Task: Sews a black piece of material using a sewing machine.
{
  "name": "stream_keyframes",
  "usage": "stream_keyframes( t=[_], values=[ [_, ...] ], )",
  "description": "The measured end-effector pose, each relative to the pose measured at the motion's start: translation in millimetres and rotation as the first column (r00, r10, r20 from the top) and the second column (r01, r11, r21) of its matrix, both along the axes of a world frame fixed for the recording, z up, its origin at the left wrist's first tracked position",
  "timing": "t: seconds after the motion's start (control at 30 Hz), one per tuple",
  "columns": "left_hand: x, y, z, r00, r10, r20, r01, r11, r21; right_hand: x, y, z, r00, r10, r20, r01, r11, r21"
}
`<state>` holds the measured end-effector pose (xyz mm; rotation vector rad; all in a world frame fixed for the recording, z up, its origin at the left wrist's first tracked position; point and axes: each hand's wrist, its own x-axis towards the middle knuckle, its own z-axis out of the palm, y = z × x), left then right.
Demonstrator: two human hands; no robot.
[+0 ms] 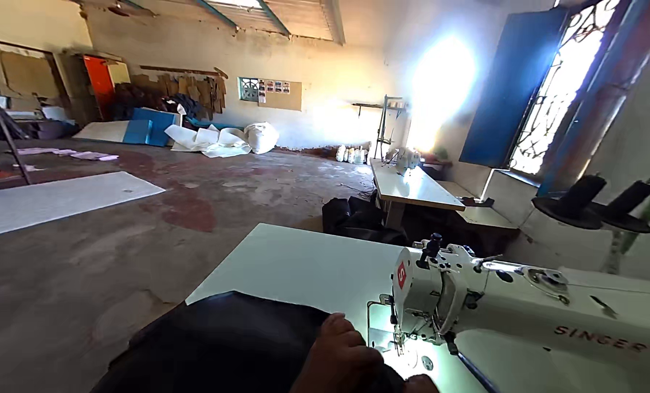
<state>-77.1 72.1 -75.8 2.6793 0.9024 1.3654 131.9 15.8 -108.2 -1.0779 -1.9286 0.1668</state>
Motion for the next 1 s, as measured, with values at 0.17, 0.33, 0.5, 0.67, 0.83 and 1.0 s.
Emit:
stream_keyframes(
  t=[0.17,0.33,0.5,0.67,0.83,1.0],
  values=[
    [46.5,-35.2,25.6,0.944,0.168,0.285,-0.283,0.856,0.433,56.7,7.7,66.0,0.979,0.087,0.182,-0.149,0.92,0.363],
    [50.9,-73.1,-28.9,0.956,0.237,0.172,-0.277,0.921,0.272,77.2,18.8,44.7,0.884,0.14,0.446,-0.326,0.867,0.376],
    [39.0,-106.5,-62.6,0.964,0.195,-0.18,-0.238,0.936,-0.26,58.7,-12.8,2.2,0.956,0.107,0.274,-0.064,0.985,-0.16],
    [25.7,-103.9,-43.1,0.994,0.021,-0.103,-0.08,0.791,-0.606,42.7,-23.7,21.3,0.986,0.162,-0.029,-0.165,0.964,-0.208],
    [29.1,-97.9,-30.5,0.994,0.101,0.03,-0.044,0.66,-0.75,25.1,-27.3,42.1,0.973,0.232,0.012,-0.216,0.923,-0.318],
    [37.0,-92.1,-23.0,0.997,0.077,-0.007,-0.051,0.588,-0.807,19.2,-47.2,12.8,0.981,0.162,-0.104,-0.18,0.963,-0.203]
  ],
)
